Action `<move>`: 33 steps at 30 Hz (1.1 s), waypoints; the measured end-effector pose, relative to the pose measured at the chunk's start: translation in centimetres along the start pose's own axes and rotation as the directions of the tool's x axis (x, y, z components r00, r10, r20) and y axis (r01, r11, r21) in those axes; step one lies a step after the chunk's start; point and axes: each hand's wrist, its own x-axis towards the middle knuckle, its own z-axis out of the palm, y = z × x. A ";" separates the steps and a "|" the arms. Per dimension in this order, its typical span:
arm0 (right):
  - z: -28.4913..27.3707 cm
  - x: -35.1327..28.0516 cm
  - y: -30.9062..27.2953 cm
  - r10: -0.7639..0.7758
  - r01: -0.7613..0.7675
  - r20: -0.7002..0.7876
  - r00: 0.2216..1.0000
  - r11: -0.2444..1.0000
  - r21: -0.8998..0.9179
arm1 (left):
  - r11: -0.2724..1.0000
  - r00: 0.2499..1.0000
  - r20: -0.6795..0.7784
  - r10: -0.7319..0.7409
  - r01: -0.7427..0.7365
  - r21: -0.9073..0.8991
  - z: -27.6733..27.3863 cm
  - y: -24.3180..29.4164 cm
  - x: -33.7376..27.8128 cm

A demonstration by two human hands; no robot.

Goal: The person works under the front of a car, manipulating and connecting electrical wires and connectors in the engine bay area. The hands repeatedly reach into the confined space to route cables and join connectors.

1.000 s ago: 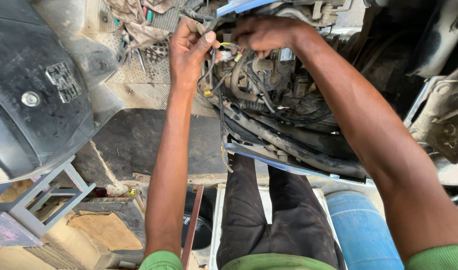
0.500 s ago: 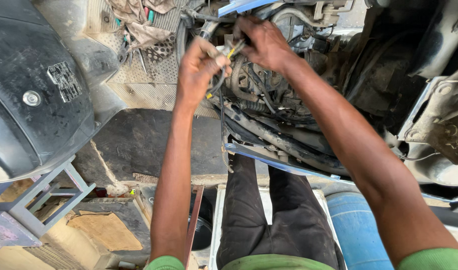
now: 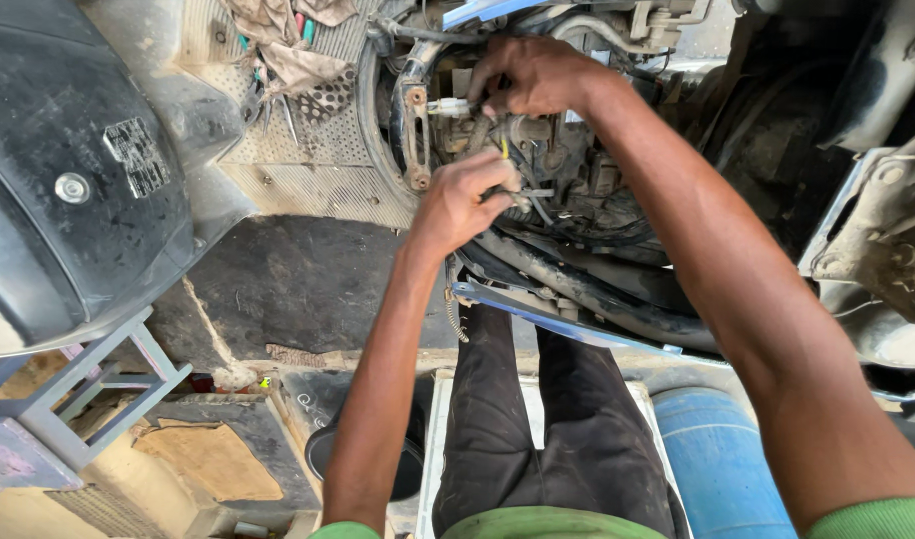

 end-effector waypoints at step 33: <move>5.5 -1.7 2.3 0.257 0.018 -0.342 0.904 0.774 0.632 | 0.883 0.834 -0.349 -0.428 0.302 -0.360 -5.4 -8.4 2.7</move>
